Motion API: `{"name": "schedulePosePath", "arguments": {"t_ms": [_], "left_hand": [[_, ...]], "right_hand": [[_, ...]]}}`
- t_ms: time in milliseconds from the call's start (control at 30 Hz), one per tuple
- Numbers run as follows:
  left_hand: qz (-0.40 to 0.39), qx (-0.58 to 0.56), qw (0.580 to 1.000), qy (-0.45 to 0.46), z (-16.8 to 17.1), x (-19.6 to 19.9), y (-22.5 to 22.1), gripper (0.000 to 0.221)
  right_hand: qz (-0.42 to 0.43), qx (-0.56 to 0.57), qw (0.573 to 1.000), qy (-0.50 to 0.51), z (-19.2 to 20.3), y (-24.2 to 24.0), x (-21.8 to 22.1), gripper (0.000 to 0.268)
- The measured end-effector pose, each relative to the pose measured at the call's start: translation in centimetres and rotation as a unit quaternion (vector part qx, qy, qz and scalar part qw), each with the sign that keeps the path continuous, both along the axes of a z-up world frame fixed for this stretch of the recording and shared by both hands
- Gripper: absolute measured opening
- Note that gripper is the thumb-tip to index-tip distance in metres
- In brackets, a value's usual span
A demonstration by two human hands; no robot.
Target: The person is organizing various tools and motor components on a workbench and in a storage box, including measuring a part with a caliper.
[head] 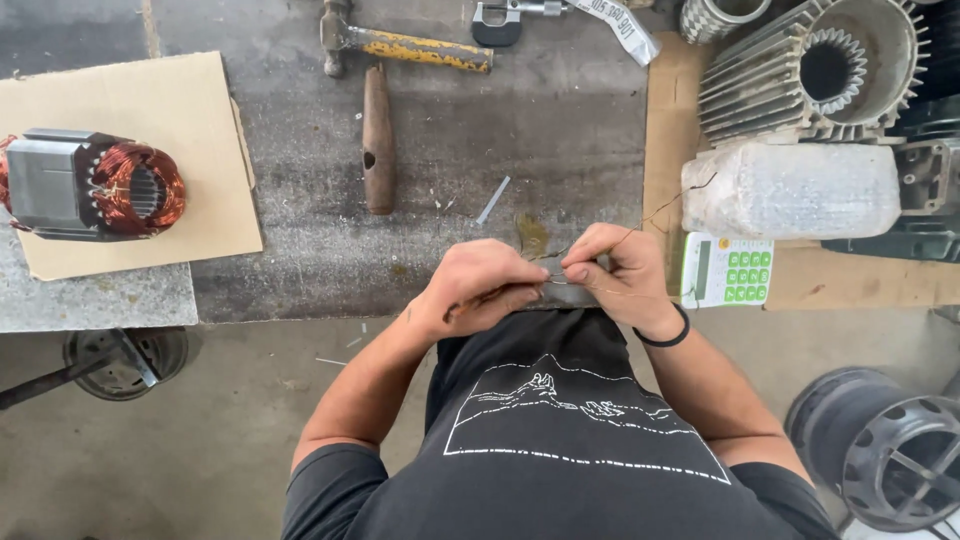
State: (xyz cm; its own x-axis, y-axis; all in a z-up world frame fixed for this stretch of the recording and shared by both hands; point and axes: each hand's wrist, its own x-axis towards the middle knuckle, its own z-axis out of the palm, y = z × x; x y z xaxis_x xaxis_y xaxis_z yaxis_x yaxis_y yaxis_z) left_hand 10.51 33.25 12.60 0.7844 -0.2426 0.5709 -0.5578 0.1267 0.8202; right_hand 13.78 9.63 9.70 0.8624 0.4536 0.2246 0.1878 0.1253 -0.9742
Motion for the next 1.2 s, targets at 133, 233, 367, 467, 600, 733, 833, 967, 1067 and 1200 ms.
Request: {"name": "schedulePosePath", "arguments": {"t_ms": [133,233,367,467,600,733,833,967,1067,1200], "left_hand": [[0.050,0.034,0.994,-0.088,1.0,0.1,-0.3,0.007],[0.029,0.042,0.993,-0.107,1.6,0.1,0.1,0.008],[0.010,0.041,0.990,-0.135,1.7,0.5,0.2,0.007],[0.016,0.039,0.988,-0.150,1.2,0.9,0.1,0.009],[0.067,0.072,0.969,-0.225,0.9,1.1,0.1,0.014],[0.103,0.105,0.935,-0.323,0.9,0.8,-1.0,0.012],[0.138,0.109,0.923,-0.342,0.0,0.2,-1.1,0.011],[0.142,0.128,0.914,-0.358,0.8,-0.3,-0.3,0.011],[0.146,0.151,0.905,-0.371,1.1,-0.5,0.8,0.014],[0.150,0.131,0.914,-0.354,0.7,-1.0,1.0,0.015]], "right_hand": [[-0.112,0.053,0.992,-0.037,0.3,0.0,-0.7,0.025],[-0.182,0.082,0.978,-0.067,0.2,-1.0,-0.5,0.031],[-0.240,0.096,0.962,-0.091,-1.3,-3.5,-0.2,0.032],[-0.264,0.113,0.955,-0.077,-1.3,-4.0,-0.7,0.030],[-0.159,0.056,0.985,0.022,-0.1,-2.6,-2.3,0.063],[-0.007,0.041,0.999,0.016,1.7,1.4,-3.6,0.046],[-0.019,0.037,0.999,0.017,0.7,1.7,-4.3,0.024],[-0.049,-0.005,0.999,-0.005,1.4,1.0,-4.6,0.026],[-0.101,-0.010,0.995,-0.017,0.6,-1.3,-3.8,0.031],[-0.158,0.037,0.985,-0.054,-0.3,-2.5,-3.1,0.043]]}}
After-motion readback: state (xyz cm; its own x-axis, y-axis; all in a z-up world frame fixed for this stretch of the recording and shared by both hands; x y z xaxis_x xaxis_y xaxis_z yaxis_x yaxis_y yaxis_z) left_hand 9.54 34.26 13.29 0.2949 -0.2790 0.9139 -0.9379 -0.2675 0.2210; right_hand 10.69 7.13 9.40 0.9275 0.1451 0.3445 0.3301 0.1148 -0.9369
